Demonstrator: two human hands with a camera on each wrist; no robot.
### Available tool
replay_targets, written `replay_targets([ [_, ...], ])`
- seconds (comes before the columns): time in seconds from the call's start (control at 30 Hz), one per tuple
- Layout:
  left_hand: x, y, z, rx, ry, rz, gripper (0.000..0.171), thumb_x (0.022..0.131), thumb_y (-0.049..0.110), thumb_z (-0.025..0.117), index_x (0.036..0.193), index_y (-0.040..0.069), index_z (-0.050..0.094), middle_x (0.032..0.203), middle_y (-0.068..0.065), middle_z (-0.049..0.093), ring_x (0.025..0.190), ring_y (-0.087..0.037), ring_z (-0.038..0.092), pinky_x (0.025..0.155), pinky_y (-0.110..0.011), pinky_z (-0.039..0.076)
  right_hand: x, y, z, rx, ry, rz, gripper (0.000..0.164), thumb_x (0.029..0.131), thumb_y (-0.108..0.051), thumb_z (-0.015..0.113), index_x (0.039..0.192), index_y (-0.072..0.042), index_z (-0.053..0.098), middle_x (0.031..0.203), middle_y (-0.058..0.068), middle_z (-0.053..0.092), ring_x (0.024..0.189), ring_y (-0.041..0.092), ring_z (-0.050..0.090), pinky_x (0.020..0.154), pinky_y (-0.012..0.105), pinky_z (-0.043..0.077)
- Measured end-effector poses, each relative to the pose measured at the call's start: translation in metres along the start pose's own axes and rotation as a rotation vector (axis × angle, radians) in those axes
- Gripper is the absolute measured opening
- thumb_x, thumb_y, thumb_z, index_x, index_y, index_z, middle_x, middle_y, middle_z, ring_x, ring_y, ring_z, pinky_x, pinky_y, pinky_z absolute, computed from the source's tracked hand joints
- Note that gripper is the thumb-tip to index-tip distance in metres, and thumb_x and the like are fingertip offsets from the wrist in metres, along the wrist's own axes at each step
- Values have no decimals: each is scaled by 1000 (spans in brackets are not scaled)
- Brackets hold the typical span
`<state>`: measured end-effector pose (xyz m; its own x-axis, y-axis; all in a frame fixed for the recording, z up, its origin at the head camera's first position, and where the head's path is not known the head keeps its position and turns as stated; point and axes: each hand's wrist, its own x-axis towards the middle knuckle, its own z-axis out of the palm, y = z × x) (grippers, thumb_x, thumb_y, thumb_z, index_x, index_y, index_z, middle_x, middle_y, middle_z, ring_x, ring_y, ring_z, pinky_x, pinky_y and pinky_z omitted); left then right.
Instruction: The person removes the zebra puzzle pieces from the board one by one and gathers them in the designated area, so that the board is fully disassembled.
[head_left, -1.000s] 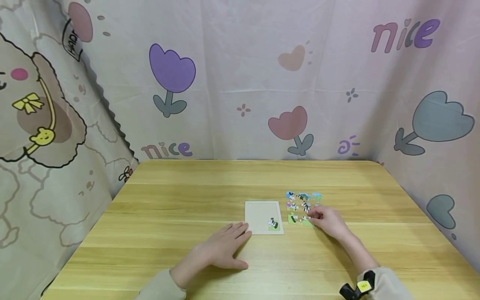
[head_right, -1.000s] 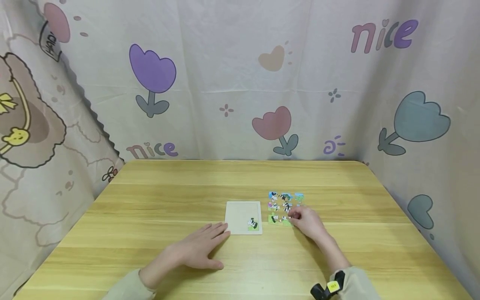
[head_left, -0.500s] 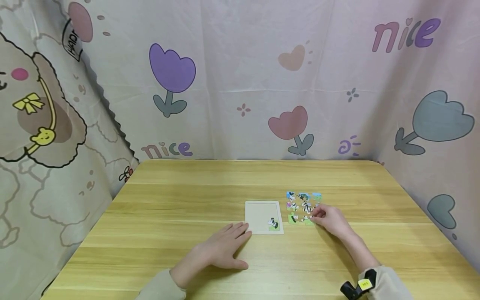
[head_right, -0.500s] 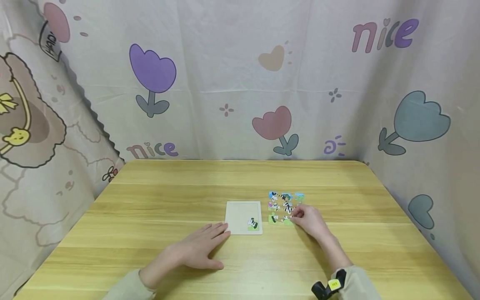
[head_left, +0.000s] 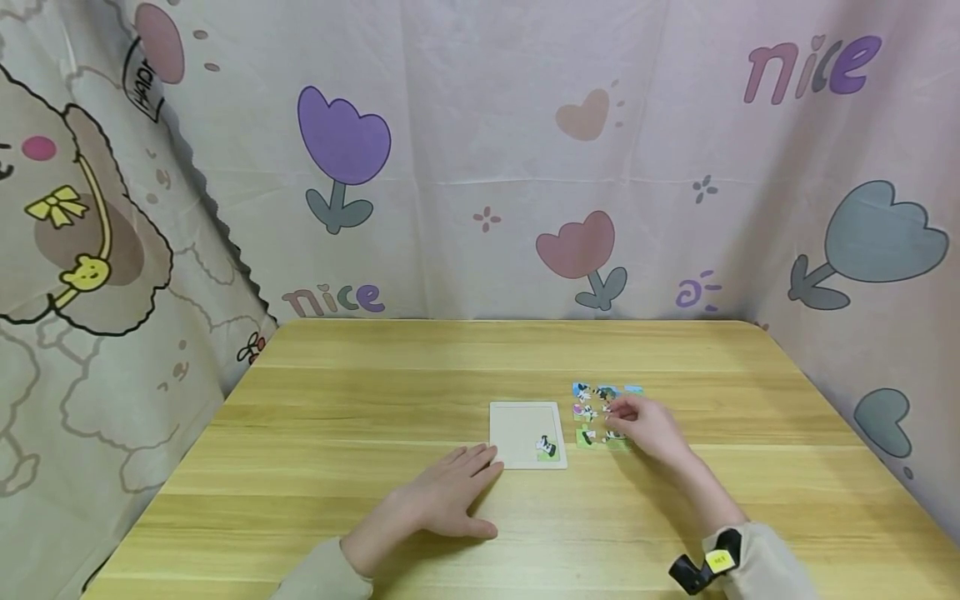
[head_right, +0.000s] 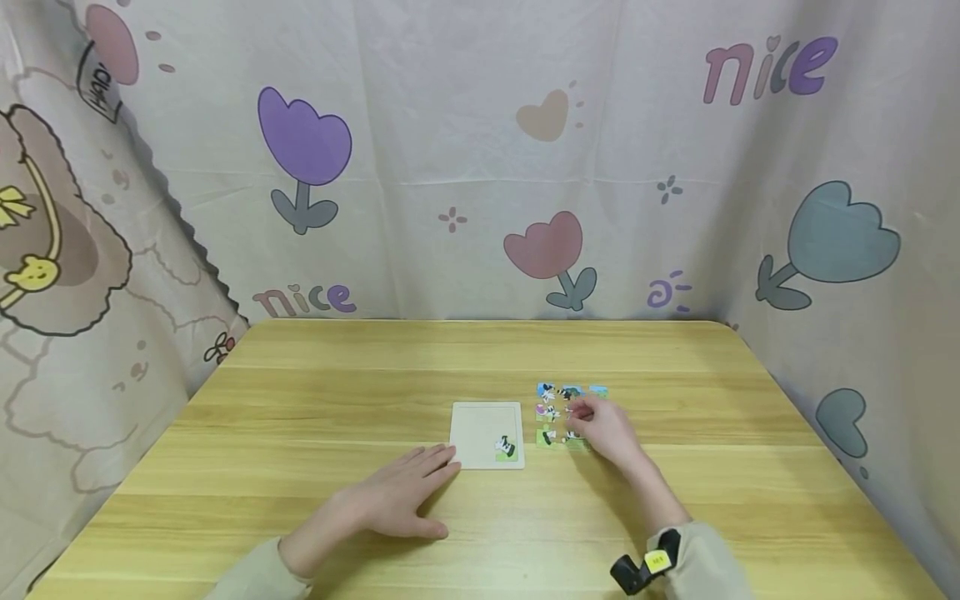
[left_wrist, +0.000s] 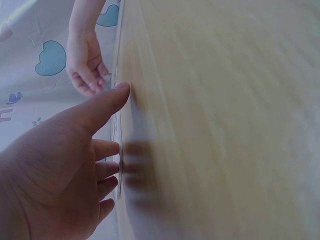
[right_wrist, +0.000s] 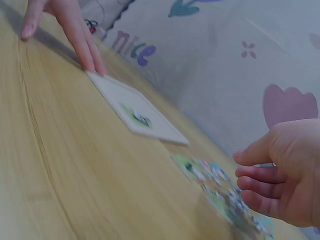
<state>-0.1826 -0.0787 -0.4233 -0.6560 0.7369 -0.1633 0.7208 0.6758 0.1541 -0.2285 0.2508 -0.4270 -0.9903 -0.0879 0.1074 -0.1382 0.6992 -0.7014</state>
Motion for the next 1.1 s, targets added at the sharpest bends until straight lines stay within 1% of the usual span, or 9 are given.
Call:
replay_targets([
  [0.13, 0, 1, 1, 4, 2, 3, 83, 83, 59, 55, 144, 8, 32, 152, -11, 21, 139, -24, 17, 113, -37, 17, 6, -15, 12, 95, -50, -33, 22, 80, -4, 68, 101, 4, 64, 84, 3, 64, 78, 17, 60, 67, 26, 51],
  [0.3, 1, 0, 1, 16, 6, 10, 83, 83, 59, 55, 144, 7, 32, 151, -12, 22, 139, -24, 18, 113, -37, 17, 9, -28, 32, 144, -130, -71, 25, 79, -4, 70, 102, 3, 64, 85, 3, 63, 80, 16, 59, 69, 25, 50],
  [0.4, 0, 1, 0, 10, 3, 16, 83, 84, 58, 55, 144, 6, 32, 151, -12, 22, 139, -25, 19, 113, -38, 17, 9, -34, 41, 109, -184, -126, 27, 78, -4, 71, 102, 4, 64, 84, 3, 61, 79, 14, 56, 70, 27, 50],
  [0.5, -1, 2, -2, 2, 3, 18, 82, 84, 57, 55, 144, 6, 33, 151, -13, 23, 139, -25, 19, 112, -38, 18, 9, -40, 48, 32, -220, -191, 28, 76, -5, 72, 102, 3, 65, 78, 0, 58, 72, 13, 52, 65, 25, 47],
  [0.6, -1, 2, -2, -6, 1, 15, 82, 84, 57, 56, 144, 6, 33, 151, -12, 23, 139, -25, 19, 113, -38, 18, 9, -44, 52, -31, -248, -224, 24, 73, -5, 74, 96, 0, 66, 72, 0, 53, 70, 14, 47, 61, 25, 43],
  [0.77, 1, 2, 0, 12, 5, 14, 82, 83, 58, 55, 144, 6, 33, 151, -12, 23, 139, -24, 19, 113, -37, 18, 6, -48, 55, -80, -281, -206, 30, 69, -6, 77, 97, 0, 67, 86, 3, 53, 80, 17, 45, 70, 30, 44],
  [0.83, 1, 2, 0, 19, 7, 15, 83, 83, 59, 55, 143, 6, 33, 151, -12, 23, 139, -24, 19, 112, -37, 18, 4, -49, 55, -98, -281, -187, 36, 68, -8, 78, 102, 0, 67, 94, 3, 52, 84, 16, 46, 74, 32, 46],
  [1.0, 1, 2, 0, 14, 3, 14, 82, 83, 58, 55, 143, 6, 33, 151, -12, 23, 139, -24, 19, 112, -37, 18, 6, -49, 57, -139, -284, -197, 33, 68, -9, 79, 97, -4, 66, 90, 0, 52, 85, 15, 46, 76, 33, 45],
  [1.1, 1, 0, 2, 15, -1, 12, 83, 84, 59, 54, 144, 7, 32, 151, -11, 22, 139, -23, 18, 113, -37, 17, 7, -50, 57, -114, -297, -187, 30, 67, -6, 79, 91, -7, 61, 86, -1, 51, 83, 16, 45, 73, 32, 43],
])
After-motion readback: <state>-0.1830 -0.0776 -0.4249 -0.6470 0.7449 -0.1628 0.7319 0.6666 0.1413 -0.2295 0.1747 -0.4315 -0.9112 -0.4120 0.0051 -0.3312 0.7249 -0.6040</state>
